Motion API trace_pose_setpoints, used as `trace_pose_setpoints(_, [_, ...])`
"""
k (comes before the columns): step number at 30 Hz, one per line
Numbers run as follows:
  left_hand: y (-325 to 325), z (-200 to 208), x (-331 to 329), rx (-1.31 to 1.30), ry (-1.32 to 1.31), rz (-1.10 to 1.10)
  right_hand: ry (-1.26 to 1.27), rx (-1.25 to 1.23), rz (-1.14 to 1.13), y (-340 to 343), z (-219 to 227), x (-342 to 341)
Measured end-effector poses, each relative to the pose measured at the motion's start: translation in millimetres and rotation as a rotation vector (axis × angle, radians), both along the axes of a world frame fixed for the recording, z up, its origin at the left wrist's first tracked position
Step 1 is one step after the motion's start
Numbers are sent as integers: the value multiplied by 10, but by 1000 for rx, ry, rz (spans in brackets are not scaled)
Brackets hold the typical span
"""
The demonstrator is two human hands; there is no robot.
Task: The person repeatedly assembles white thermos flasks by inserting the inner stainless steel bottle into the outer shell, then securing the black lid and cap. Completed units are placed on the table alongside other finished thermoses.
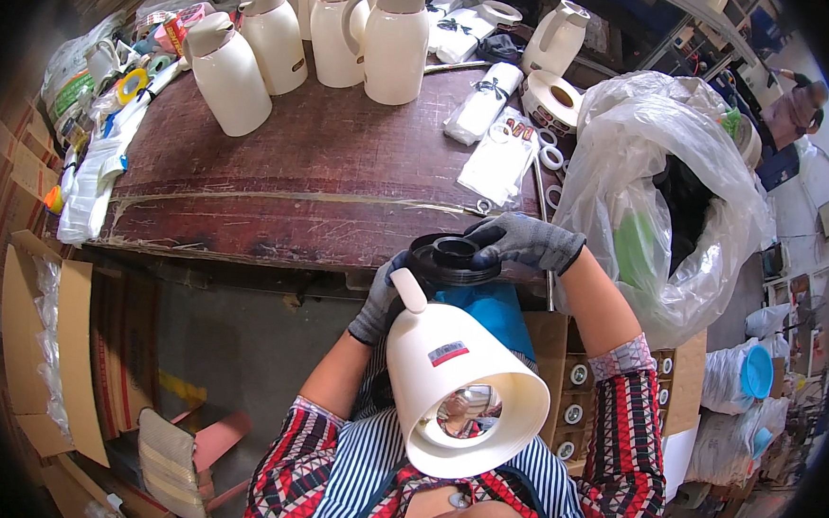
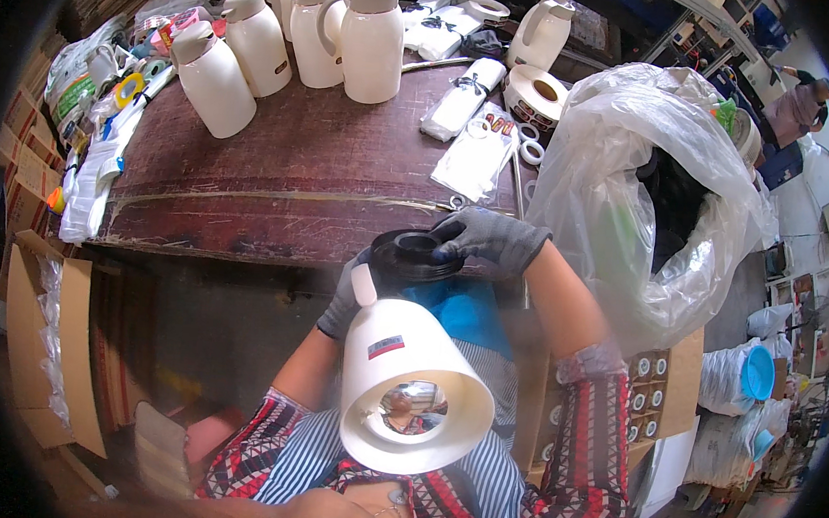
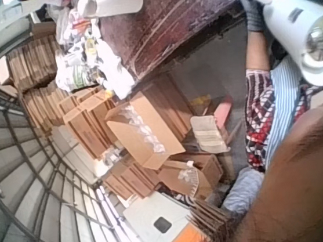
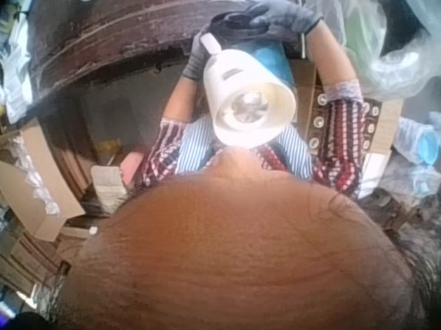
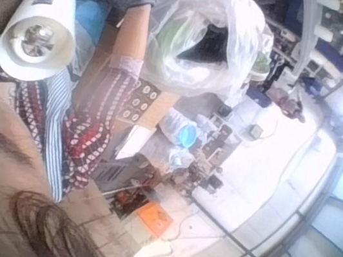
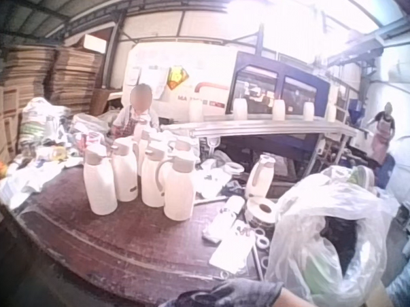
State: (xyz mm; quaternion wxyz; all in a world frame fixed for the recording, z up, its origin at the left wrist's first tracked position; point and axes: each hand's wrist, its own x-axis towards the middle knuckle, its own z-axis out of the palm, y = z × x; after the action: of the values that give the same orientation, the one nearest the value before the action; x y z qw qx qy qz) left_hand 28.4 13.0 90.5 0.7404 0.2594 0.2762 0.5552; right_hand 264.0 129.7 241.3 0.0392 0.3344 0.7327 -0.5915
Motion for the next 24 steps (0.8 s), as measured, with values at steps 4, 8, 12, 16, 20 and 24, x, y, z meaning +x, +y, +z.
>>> trace_pose_setpoints(4, [-9,52,-27,84,69,-45,-28,0,97,52,55,-17])
trace_pose_setpoints(8, [-31,-22,-77,65,-3,-90,-64,36,148,78,64,-23])
trace_pose_setpoints(12, [-42,-16,-59,104,-34,-46,-148,391,110,49,-28,-50])
trace_pose_setpoints(16, [11,-366,-47,217,168,-35,-74,830,-15,-353,-469,1])
trace_pose_setpoints(20, [29,-775,-134,310,323,-7,-223,1390,174,-663,-175,-296])
trace_pose_setpoints(24, [-119,-26,-97,118,12,-108,-125,1397,414,-772,-222,-410])
